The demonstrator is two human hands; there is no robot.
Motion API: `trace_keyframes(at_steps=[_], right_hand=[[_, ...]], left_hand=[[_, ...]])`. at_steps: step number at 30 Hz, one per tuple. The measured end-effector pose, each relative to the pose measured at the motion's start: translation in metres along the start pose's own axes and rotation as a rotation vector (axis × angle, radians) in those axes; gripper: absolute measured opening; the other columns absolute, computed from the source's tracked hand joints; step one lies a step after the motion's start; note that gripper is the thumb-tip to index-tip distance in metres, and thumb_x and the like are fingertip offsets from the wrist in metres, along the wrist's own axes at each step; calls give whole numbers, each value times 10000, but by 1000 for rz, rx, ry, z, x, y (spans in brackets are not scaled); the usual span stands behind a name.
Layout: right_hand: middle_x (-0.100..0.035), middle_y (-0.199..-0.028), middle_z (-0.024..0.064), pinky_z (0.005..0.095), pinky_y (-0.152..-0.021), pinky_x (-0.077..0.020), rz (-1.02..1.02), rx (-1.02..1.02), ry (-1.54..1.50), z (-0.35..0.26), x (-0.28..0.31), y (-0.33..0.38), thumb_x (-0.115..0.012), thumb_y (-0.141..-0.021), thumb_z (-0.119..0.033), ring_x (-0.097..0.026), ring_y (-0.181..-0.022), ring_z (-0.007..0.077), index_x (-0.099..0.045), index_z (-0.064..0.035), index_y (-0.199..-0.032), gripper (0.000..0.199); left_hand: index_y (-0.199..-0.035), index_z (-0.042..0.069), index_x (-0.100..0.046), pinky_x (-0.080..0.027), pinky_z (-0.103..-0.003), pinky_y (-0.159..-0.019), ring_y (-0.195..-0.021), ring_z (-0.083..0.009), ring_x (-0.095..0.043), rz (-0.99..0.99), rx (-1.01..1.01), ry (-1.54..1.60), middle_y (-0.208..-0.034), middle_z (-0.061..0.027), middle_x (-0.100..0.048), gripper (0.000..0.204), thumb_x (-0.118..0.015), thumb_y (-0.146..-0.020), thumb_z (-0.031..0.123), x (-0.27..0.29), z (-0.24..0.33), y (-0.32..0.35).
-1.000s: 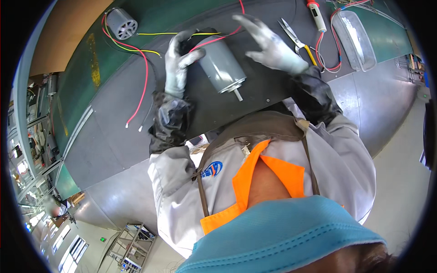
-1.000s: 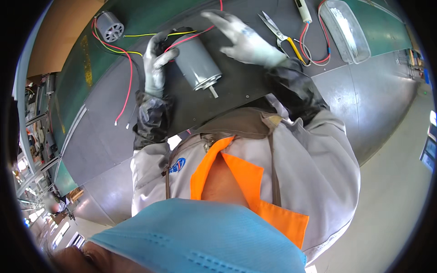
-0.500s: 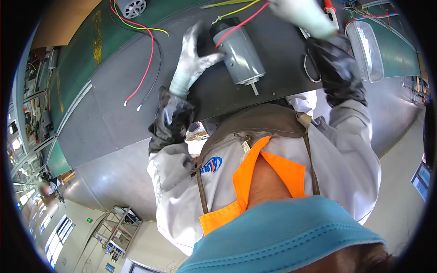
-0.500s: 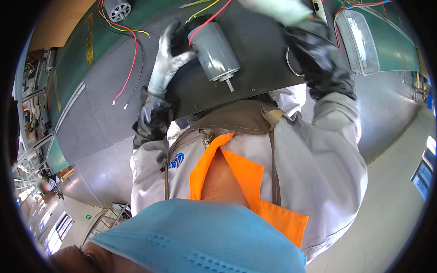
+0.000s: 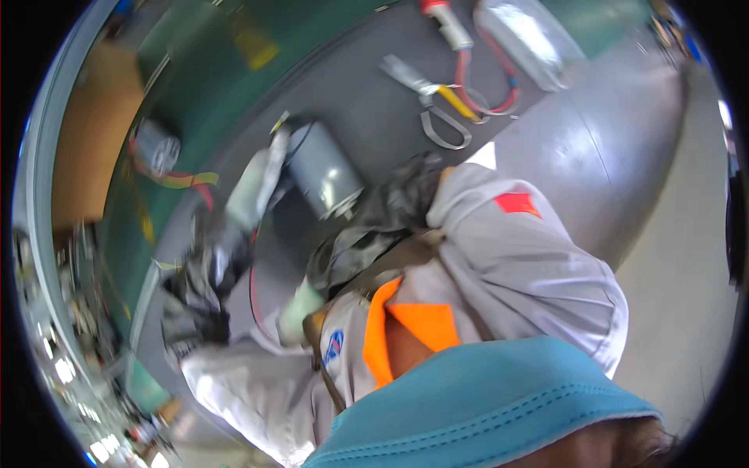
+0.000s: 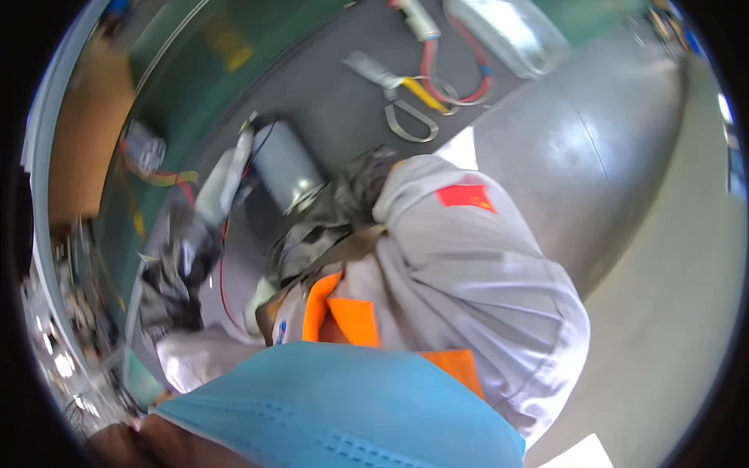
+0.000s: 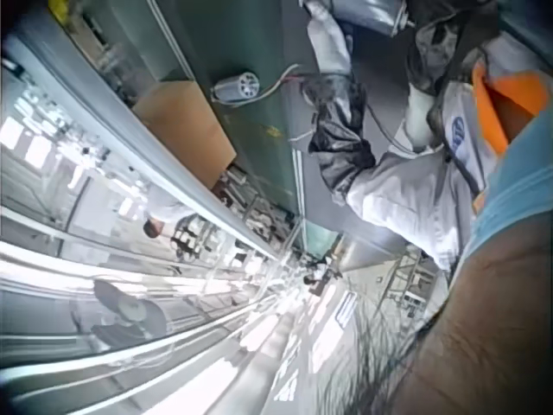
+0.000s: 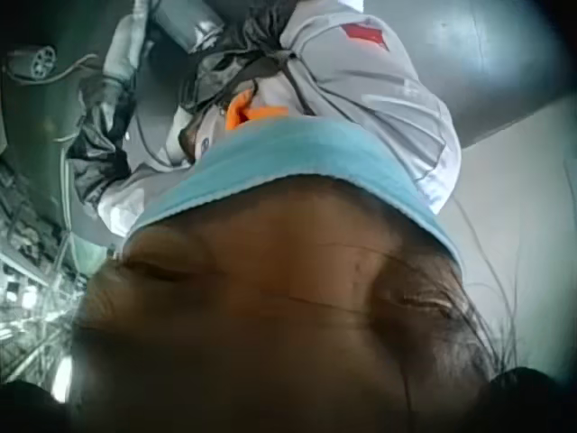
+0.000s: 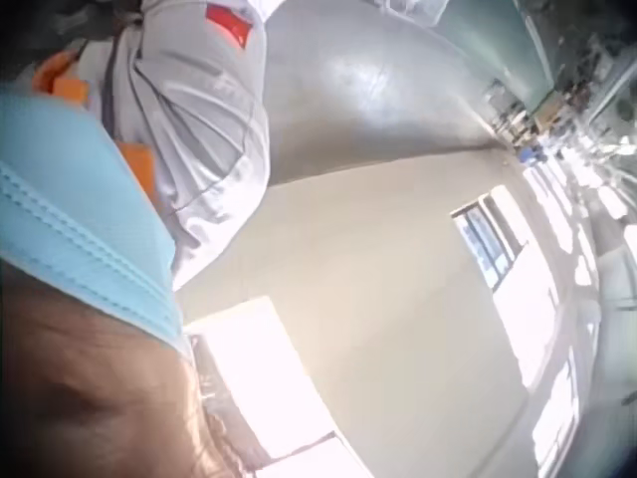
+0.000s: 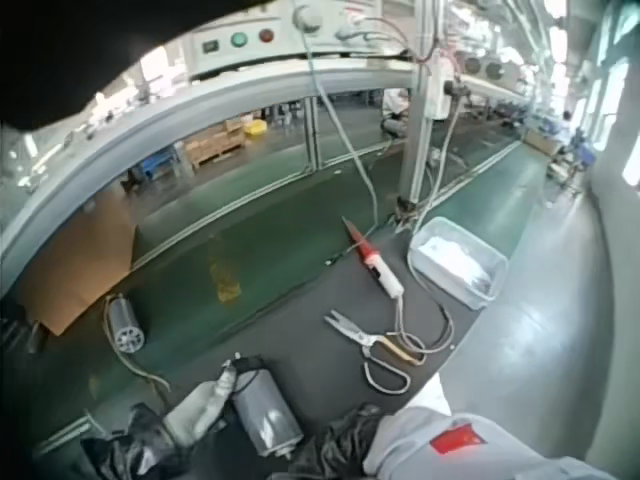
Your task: The worker is connecting wires and trimming insulation on electric motors at an assembly station.
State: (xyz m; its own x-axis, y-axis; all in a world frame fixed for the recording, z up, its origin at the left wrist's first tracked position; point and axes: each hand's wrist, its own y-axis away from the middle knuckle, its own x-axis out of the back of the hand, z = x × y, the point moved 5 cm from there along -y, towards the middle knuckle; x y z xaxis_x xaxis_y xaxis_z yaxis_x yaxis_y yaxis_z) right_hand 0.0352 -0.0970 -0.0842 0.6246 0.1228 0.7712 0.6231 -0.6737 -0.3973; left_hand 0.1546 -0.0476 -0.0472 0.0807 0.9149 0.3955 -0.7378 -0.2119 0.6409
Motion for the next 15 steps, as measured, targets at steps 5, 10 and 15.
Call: trace_keyframes(at_steps=[5, 10, 15], right_hand=[[-687, -973, 133, 446, -754, -547, 363, 254, 18, -36, 82, 78, -633, -920, -145, -668, -889, 334, -658, -41, -1073, 186], [-707, -1121, 132, 336, -872, -565, 730, -826, 52, -107, 213, 275, -629, -927, -108, -685, -1037, 228, -695, -16, -1134, 237], [-738, -930, 183, 486, -792, -563, 675, -2031, 1164, -148, 258, 505, -556, -961, -303, -716, -873, 382, -740, -94, -1048, 292]], left_hand=[[-1016, 36, -695, -537, -519, -687, -774, -455, -655, 511, -635, -712, -850, -262, -683, 541, -364, -1103, 455, -8, -8, -20], [-994, 66, -722, -540, -504, -616, -695, -417, -686, 570, -596, -722, -767, -212, -701, 489, -397, -1098, 415, -14, -6, -20], [-998, 74, -725, -541, -498, -611, -674, -406, -692, 579, -552, -748, -750, -200, -702, 459, -424, -1091, 408, -20, 0, -8]])
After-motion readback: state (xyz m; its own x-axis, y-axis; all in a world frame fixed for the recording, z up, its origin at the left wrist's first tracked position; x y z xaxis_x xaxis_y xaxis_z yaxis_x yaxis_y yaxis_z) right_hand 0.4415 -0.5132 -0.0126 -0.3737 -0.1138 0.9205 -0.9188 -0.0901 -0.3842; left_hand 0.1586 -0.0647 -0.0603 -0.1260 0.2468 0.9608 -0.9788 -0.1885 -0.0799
